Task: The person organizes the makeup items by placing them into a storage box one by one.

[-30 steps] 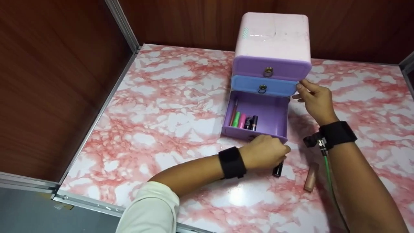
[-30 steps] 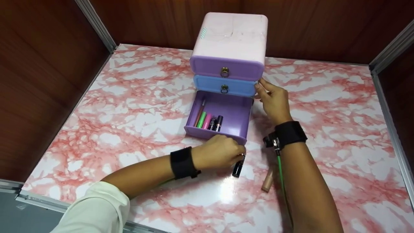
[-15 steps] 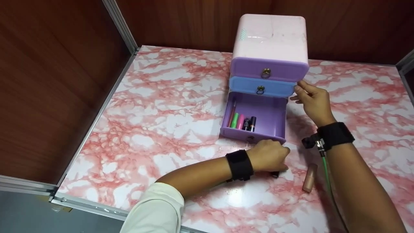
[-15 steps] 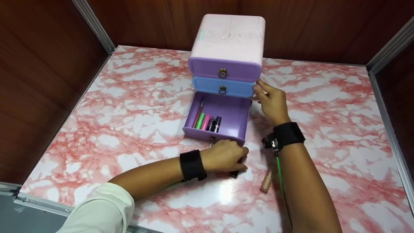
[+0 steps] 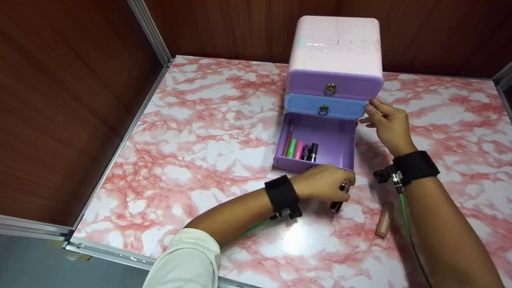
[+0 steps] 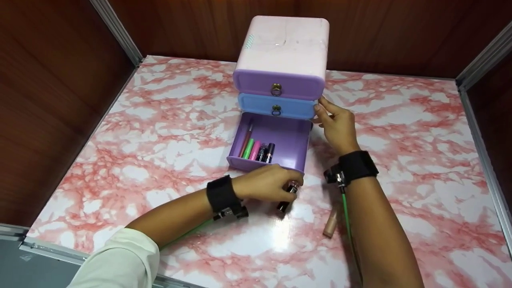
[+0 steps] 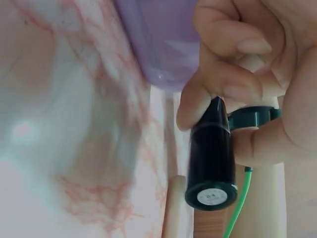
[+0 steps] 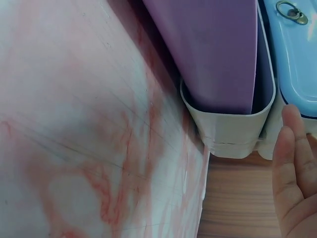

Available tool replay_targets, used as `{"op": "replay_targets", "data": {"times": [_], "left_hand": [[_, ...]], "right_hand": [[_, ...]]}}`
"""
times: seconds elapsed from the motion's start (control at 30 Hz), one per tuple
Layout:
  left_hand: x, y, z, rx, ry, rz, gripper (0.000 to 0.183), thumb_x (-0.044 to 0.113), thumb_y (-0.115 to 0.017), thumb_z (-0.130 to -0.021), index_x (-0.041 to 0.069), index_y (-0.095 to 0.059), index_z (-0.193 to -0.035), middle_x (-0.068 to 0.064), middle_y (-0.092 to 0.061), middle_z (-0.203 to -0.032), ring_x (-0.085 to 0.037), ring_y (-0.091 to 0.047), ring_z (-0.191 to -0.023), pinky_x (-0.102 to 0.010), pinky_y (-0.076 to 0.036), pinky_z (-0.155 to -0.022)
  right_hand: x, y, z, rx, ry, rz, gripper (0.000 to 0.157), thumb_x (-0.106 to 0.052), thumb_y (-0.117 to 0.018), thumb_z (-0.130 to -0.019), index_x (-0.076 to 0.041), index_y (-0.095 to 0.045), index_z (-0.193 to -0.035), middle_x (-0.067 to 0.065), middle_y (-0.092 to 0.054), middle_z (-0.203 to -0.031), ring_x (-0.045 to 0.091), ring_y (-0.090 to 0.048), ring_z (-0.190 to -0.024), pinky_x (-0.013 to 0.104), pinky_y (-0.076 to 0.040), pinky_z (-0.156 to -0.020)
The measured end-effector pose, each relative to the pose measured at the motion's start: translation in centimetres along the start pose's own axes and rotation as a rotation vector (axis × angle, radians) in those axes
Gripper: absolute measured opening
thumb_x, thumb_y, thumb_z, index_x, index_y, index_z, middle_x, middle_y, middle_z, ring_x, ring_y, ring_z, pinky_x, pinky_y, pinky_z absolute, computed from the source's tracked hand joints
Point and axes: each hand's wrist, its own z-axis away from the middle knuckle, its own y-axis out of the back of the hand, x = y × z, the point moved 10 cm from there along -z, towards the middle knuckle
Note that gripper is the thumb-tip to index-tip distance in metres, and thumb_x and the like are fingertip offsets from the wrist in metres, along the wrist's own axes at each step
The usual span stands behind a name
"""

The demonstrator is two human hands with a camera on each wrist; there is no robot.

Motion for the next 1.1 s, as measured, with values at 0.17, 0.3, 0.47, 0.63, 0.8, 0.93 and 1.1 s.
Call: {"op": "replay_targets", "data": {"times": [0.17,0.3,0.47,0.63,0.8,0.93,1.1], "left_hand": [[-0.1,1.1,0.3,-0.021,-0.001,0.094,0.036,0.035,-0.067,-0.089,0.023,-0.064,-0.124,0.013,-0.065,-0.102,-0.005,-0.059,-0.084,-0.021,-0.046,-0.075],[-0.4,2.8,0.9,-0.007,0.035,0.14,0.035,0.034,-0.066,-0.091,0.026,-0.062,-0.124,0.011,-0.065,-0.096,-0.007,-0.059,-0.077,-0.024,-0.048,-0.07],[-1.1,6.0,1.6,0.047,0.087,0.199,0.029,0.035,-0.067,-0.091,0.03,-0.06,-0.119,0.005,-0.057,-0.073,-0.01,-0.051,-0.055,-0.025,-0.044,-0.05],[-2.2,9.5,1.2,0.139,0.076,0.196,0.033,0.027,-0.066,-0.091,0.028,-0.057,-0.124,0.005,-0.057,-0.073,-0.011,-0.047,-0.051,-0.025,-0.042,-0.046],[-4.3,11.4,-0.2,0.217,0.1,0.13,0.035,0.026,-0.066,-0.091,0.027,-0.055,-0.125,0.009,-0.062,-0.105,-0.011,-0.057,-0.065,-0.025,-0.048,-0.06],[-5.6,10.9,-1.5,0.206,0.127,0.039,0.038,0.029,-0.064,-0.093,0.027,-0.053,-0.129,0.007,-0.062,-0.109,-0.011,-0.058,-0.07,-0.025,-0.047,-0.062],[-6.2,9.7,-2.7,0.176,0.136,-0.001,0.042,0.028,-0.065,-0.093,0.025,-0.054,-0.133,0.006,-0.063,-0.109,-0.011,-0.06,-0.075,-0.025,-0.048,-0.064]], "right_hand": [[1.3,0.4,-0.7,0.012,-0.003,-0.023,0.044,-0.023,-0.06,-0.097,-0.007,-0.051,-0.138,0.016,-0.047,-0.142,0.013,-0.07,-0.079,0.022,-0.055,-0.071],[1.5,0.4,-1.0,0.012,0.005,-0.018,0.045,-0.024,-0.06,-0.097,-0.008,-0.051,-0.138,0.014,-0.045,-0.144,0.013,-0.07,-0.078,0.022,-0.055,-0.07],[1.4,0.3,-1.0,0.004,0.016,-0.037,0.045,-0.022,-0.06,-0.097,-0.006,-0.05,-0.138,0.017,-0.042,-0.146,0.013,-0.07,-0.078,0.022,-0.055,-0.07],[1.6,0.4,-0.9,0.011,0.008,-0.102,0.044,-0.019,-0.061,-0.097,-0.005,-0.051,-0.137,0.016,-0.042,-0.146,0.015,-0.07,-0.077,0.023,-0.055,-0.07],[1.7,0.4,-0.8,0.011,0.001,-0.105,0.044,-0.018,-0.06,-0.097,-0.004,-0.05,-0.137,0.017,-0.041,-0.146,0.016,-0.07,-0.077,0.024,-0.055,-0.07],[1.8,0.1,-0.7,0.003,-0.005,-0.084,0.045,-0.018,-0.059,-0.098,-0.003,-0.048,-0.138,0.017,-0.04,-0.147,0.016,-0.071,-0.078,0.023,-0.055,-0.071],[1.2,-0.1,-0.4,0.0,-0.004,-0.087,0.046,-0.018,-0.06,-0.097,-0.002,-0.048,-0.138,0.018,-0.04,-0.146,0.016,-0.071,-0.078,0.024,-0.055,-0.071]]}}
